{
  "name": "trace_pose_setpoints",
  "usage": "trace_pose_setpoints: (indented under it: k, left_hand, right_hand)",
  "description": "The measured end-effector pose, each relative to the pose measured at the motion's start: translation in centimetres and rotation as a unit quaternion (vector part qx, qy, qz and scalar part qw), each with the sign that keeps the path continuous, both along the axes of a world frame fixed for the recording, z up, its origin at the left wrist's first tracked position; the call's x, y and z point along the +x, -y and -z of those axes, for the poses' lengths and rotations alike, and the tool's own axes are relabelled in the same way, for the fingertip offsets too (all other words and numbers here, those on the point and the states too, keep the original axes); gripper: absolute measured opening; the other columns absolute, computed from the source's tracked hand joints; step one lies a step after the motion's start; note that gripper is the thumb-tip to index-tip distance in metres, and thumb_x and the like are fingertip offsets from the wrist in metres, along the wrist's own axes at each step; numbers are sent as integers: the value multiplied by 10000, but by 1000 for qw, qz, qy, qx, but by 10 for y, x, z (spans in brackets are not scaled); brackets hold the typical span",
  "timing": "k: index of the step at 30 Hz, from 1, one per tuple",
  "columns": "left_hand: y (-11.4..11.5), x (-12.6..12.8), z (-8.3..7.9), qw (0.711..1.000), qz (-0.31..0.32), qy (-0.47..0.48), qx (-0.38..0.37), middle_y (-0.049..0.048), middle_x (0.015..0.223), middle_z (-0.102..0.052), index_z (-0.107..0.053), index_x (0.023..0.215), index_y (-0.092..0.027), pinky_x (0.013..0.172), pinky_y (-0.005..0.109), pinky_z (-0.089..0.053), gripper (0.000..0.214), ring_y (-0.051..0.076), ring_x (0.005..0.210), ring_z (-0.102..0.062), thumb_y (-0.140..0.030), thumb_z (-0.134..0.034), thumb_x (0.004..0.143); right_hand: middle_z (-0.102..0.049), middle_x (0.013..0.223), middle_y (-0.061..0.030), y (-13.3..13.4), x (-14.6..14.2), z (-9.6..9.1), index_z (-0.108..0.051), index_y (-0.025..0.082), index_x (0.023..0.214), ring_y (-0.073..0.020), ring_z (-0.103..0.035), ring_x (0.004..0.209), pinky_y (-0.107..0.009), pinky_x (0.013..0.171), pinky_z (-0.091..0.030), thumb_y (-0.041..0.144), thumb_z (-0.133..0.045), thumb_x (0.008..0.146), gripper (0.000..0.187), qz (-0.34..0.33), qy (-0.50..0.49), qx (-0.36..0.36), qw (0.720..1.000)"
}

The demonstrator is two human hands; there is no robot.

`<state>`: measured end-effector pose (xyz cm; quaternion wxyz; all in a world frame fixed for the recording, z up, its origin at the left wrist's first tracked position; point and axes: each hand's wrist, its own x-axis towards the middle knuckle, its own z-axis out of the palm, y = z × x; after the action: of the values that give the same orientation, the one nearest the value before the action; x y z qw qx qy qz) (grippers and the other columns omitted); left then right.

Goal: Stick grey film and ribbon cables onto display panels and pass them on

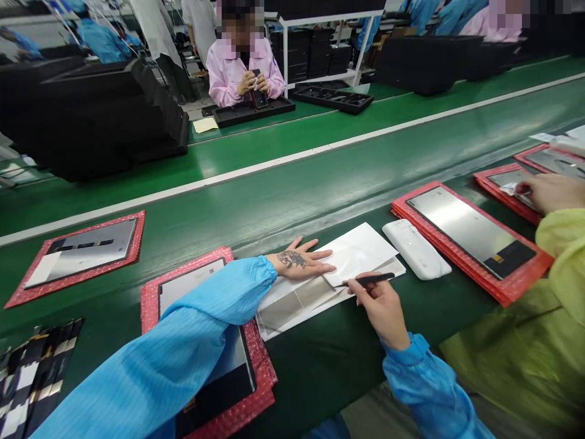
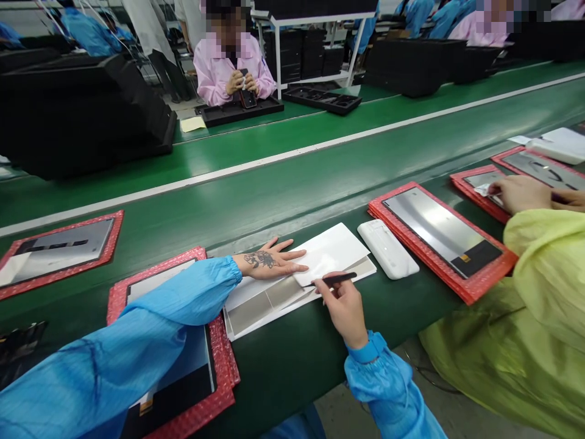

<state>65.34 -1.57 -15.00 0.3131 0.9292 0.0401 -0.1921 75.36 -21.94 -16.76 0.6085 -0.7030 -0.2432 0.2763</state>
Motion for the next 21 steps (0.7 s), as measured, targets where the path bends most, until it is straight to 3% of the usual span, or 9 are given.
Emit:
trace_pose_setpoints:
  k: [2,4,5,8,11,13,16,19,21]
  left_hand:
    - [0,-1,1,1000,6,5,13,-60,1601,-240,-454,1429,-410,1175,639,21,472,319,1507,-36,-462,-223,1021]
    - [2,-2,3,999,18,15,41,-57,1604,-238,-445,1434,-407,1173,646,3,447,327,1506,-42,-416,-341,1000]
    - [5,-2,4,998,22,19,56,-56,1606,-237,-442,1439,-399,1172,649,7,462,335,1506,-40,-386,-413,978]
    - [15,-5,2,995,8,56,88,-46,1614,-228,-433,1452,-373,1170,652,49,578,355,1506,-24,-286,-571,898]
    - [20,-19,-16,981,-79,170,47,-19,1597,-297,-492,1417,-341,1218,553,-36,583,324,1501,-141,-269,-642,858]
    - [21,-45,-34,956,-181,232,1,53,1484,-489,-587,1323,-256,1182,432,-256,432,278,1400,-383,-298,-594,893]
    - [30,-113,-56,911,-337,235,-35,87,1040,-717,-679,1025,-179,850,339,-502,291,218,967,-649,-354,-459,947]
    - [59,-190,-57,829,-509,154,-174,8,674,-645,-589,726,-198,542,258,-424,368,136,578,-569,-533,-537,868]
    - [85,-230,-47,756,-574,89,-302,-14,593,-587,-545,702,-200,436,232,-326,499,97,447,-471,-693,-567,777]
  right_hand:
    - [-679,614,-17,14,-17,-14,-656,214,741,-205,-620,532,-326,501,-522,522,-824,637,366,-46,15,3,999]
    - [-716,679,-44,28,-34,-29,-682,223,731,-236,-672,616,-342,564,-564,423,-821,671,250,-130,13,11,991]
    - [-721,690,-42,34,-42,-35,-682,231,730,-236,-680,625,-329,554,-566,398,-813,685,217,-140,0,19,990]
    - [-722,689,-36,40,-56,-47,-661,238,747,-200,-646,560,-272,457,-519,406,-813,688,234,-73,-58,29,995]
    - [-710,671,-38,33,-61,-49,-658,226,732,-185,-605,518,-254,402,-481,423,-867,611,312,-17,-101,34,994]
    - [-704,659,-37,26,-66,-47,-669,224,717,-183,-601,514,-249,391,-478,414,-891,574,325,-15,-121,41,992]
    - [-720,662,-46,18,-81,-44,-687,236,700,-168,-601,501,-224,387,-477,412,-907,547,321,-19,-138,53,989]
    - [-734,653,-57,11,-99,-43,-693,252,666,-169,-611,479,-206,362,-470,412,-918,515,315,-43,-151,49,986]
    - [-736,640,-59,5,-112,-46,-690,260,643,-179,-620,463,-207,344,-470,413,-925,491,319,-63,-157,41,985]
